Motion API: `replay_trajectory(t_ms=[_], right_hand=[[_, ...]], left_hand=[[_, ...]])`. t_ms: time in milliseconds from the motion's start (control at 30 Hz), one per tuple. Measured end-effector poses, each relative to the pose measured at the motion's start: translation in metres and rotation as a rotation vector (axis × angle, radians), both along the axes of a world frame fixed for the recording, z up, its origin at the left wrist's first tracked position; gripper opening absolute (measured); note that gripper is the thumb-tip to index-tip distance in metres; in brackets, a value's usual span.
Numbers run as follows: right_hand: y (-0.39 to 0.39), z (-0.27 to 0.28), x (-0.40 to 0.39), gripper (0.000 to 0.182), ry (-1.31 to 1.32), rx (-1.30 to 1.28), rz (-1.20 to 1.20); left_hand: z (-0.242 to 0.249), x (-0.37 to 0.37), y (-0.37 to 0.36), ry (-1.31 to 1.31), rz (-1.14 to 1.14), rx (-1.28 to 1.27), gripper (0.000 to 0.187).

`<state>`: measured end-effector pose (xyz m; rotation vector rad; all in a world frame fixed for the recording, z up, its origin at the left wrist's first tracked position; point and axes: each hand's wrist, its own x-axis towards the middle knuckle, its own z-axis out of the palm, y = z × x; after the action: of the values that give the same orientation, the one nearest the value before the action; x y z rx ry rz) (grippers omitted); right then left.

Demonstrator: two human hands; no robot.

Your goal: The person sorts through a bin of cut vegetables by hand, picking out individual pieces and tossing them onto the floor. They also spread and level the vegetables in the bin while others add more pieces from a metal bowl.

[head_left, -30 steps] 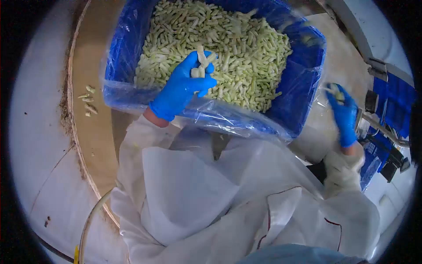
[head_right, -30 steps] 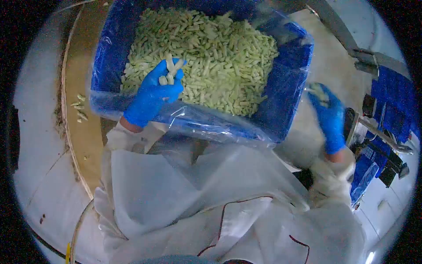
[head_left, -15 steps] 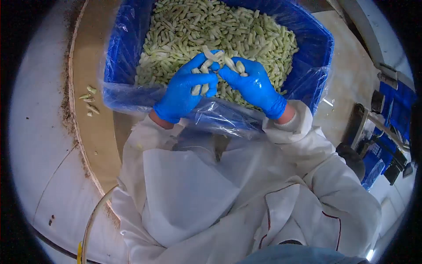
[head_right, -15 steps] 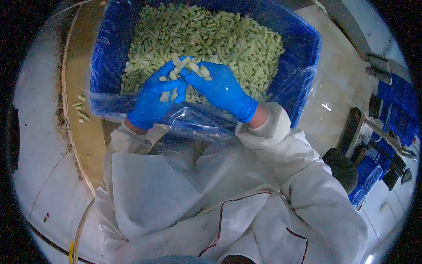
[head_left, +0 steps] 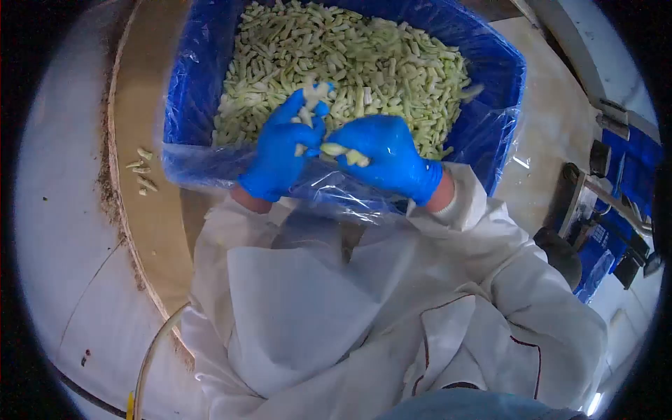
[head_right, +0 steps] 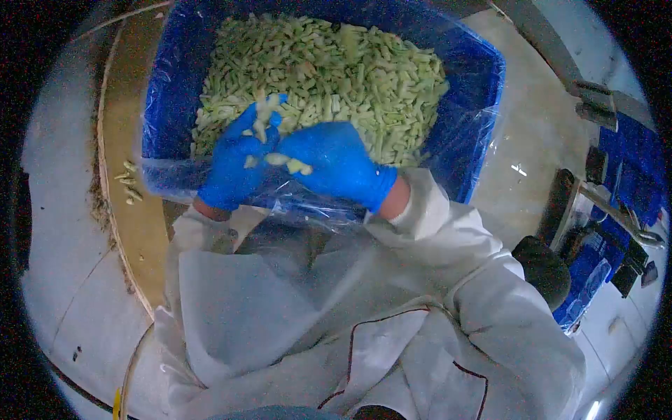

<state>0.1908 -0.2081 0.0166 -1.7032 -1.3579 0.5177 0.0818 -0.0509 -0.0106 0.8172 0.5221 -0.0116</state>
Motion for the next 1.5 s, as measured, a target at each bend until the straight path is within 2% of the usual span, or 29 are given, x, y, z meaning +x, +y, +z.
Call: replay_trajectory(t_ms=[100,133,200,233,267,300,367,467,567,600,633,700,733,767,800,833,867,933,1000,1100,1167,1200,1267,1367,1500], right_hand=[[-0.026,0.002,-0.015,0.011,0.139,-0.182,-0.155],[-0.034,0.012,-0.008,0.017,0.288,-0.399,-0.16],[-0.028,0.016,-0.004,0.021,0.622,-0.292,-0.383],[-0.023,0.02,0.0,0.023,0.786,-0.229,-0.498],[-0.02,0.03,0.01,0.035,0.779,-0.415,-0.457],[-0.014,0.032,0.007,0.038,1.08,-0.291,-0.417],[0.01,0.03,-0.007,0.045,1.66,-0.008,-0.299],[0.022,0.034,-0.024,0.066,1.708,-0.123,-0.088],[0.013,0.038,-0.028,0.065,1.69,-0.042,0.132],[0.006,0.035,-0.026,0.057,1.465,-0.207,0.01],[0.0,0.03,-0.021,0.048,1.253,-0.258,-0.054],[-0.013,0.013,-0.004,0.032,0.826,-0.347,-0.167],[-0.021,-0.005,0.012,0.032,0.592,-0.404,-0.395],[-0.031,-0.028,0.032,0.032,0.349,-0.449,-0.615],[-0.045,-0.046,0.053,0.031,0.031,-0.466,-0.67],[-0.054,-0.063,0.07,0.031,-0.291,-0.475,-0.715],[-0.055,-0.082,0.08,0.028,-0.393,-0.481,-0.707],[-0.059,-0.111,0.09,0.023,-0.594,-0.495,-0.688],[-0.056,-0.123,0.086,0.021,-0.503,-0.377,-0.629],[-0.036,-0.112,0.081,0.019,-0.444,-0.326,-0.442],[-0.025,-0.1,0.077,0.02,-0.346,-0.318,-0.368],[-0.022,-0.098,0.084,0.025,-0.381,-0.292,-0.443],[-0.018,-0.103,0.115,0.034,-0.452,-0.239,-0.593],[-0.031,-0.164,0.173,0.044,-0.798,-0.171,-0.881],[0.007,-0.136,0.133,0.052,-0.726,-0.183,-0.988]], left_hand=[[-0.007,-0.001,0.023,0.126,-0.043,0.279,0.067],[-0.012,-0.002,0.028,0.164,-0.002,0.846,0.068],[-0.019,-0.004,0.031,0.232,0.098,1.974,0.071],[-0.008,-0.003,0.027,0.161,0.026,1.805,0.072],[0.009,-0.005,0.02,0.087,-0.047,1.635,0.073],[0.022,-0.007,0.011,0.014,-0.12,1.464,0.074],[0.034,-0.003,-0.016,-0.061,-0.118,1.239,0.071],[0.016,-0.013,-0.016,-0.035,-0.1,1.039,0.061],[0.028,-0.019,-0.013,-0.009,-0.132,0.986,0.043],[0.034,-0.022,-0.015,0.002,-0.157,0.938,0.04],[0.035,-0.023,-0.015,0.012,-0.179,0.891,0.037],[0.018,-0.037,0.002,0.138,0.053,1.081,0.032],[0.01,-0.045,0.016,0.202,0.178,1.176,0.03],[0.032,-0.049,0.036,0.281,0.301,1.035,0.029],[0.054,-0.056,0.056,0.358,0.418,0.889,0.028],[0.049,-0.076,0.079,0.3,0.51,0.992,0.025],[0.04,-0.1,0.107,0.241,0.601,1.093,0.022],[0.025,-0.154,0.157,0.498,0.633,1.278,0.031],[-0.004,-0.207,0.193,0.999,0.459,1.972,0.037],[-0.037,-0.274,0.23,1.195,0.173,2.007,0.04],[-0.039,-0.274,0.221,1.318,0.199,1.985,0.038],[-0.04,-0.275,0.217,1.379,0.212,1.973,0.038],[-0.052,-0.294,0.228,1.234,0.221,1.999,0.038],[-0.048,-0.293,0.226,1.136,0.201,2.029,0.037],[-0.043,-0.287,0.208,1.209,0.217,2.029,0.035]])
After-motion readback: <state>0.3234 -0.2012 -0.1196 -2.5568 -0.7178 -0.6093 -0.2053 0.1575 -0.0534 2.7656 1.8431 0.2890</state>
